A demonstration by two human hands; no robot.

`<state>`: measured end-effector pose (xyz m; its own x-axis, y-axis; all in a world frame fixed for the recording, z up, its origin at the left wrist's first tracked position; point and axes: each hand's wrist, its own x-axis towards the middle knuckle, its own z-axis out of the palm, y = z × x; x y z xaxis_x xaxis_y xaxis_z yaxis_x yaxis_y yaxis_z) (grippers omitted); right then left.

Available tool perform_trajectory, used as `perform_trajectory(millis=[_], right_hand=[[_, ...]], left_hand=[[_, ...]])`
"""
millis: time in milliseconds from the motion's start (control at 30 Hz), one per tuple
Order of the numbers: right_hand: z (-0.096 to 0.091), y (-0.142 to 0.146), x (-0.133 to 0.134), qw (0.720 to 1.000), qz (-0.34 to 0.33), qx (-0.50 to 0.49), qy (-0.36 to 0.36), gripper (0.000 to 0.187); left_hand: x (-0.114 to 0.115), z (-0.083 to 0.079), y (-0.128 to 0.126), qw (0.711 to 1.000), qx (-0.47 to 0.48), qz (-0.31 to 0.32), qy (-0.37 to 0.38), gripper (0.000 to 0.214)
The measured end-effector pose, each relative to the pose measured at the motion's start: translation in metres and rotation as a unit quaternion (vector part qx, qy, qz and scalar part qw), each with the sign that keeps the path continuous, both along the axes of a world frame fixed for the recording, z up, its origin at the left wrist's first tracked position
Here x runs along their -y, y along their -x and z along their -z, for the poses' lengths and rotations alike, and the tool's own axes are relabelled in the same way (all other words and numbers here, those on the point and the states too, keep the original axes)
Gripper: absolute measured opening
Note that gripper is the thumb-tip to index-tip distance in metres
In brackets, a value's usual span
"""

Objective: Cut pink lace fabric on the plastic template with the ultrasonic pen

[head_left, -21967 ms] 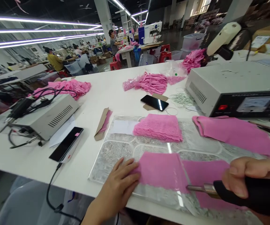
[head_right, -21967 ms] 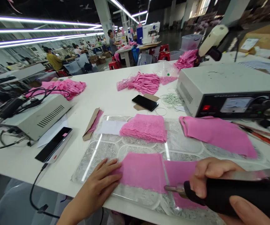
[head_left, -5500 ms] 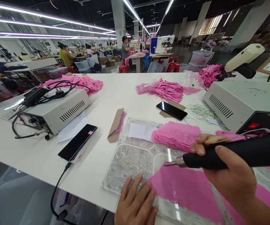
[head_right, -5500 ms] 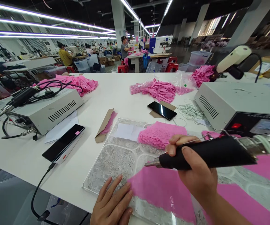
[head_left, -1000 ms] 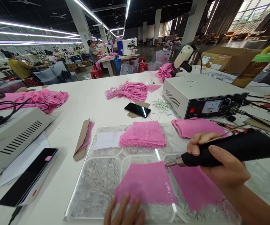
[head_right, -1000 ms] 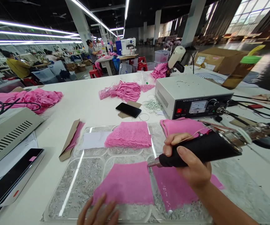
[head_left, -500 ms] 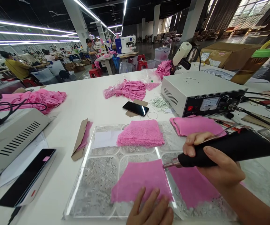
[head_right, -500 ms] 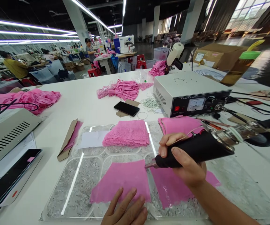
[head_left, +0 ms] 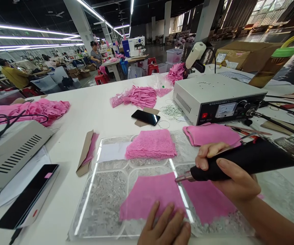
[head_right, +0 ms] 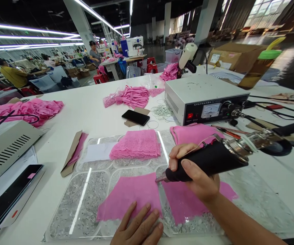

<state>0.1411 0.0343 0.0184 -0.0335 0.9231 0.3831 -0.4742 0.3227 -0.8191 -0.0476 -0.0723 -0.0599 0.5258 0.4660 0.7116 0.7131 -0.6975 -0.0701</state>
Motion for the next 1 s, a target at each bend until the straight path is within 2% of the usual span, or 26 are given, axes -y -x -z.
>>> perform_trajectory(millis=[167,300,500,1000], right_hand=[[-0.001,0.001,0.0,1.0,-0.023,0.003,-0.008,0.007],[-0.001,-0.003,0.001,1.0,-0.01,-0.009,0.001,0.008],[-0.003,-0.013,0.013,0.999,-0.037,0.013,0.018,0.011],[-0.006,-0.013,0.023,0.997,-0.066,0.02,0.018,0.014]], left_hand=[[-0.001,0.0,0.002,1.0,-0.006,0.009,0.006,0.029],[0.0,0.001,0.003,1.0,-0.008,0.017,0.008,0.029],[0.004,0.0,0.005,0.999,-0.025,0.024,0.022,0.035],[0.004,-0.007,0.007,0.998,-0.04,0.033,0.031,0.037]])
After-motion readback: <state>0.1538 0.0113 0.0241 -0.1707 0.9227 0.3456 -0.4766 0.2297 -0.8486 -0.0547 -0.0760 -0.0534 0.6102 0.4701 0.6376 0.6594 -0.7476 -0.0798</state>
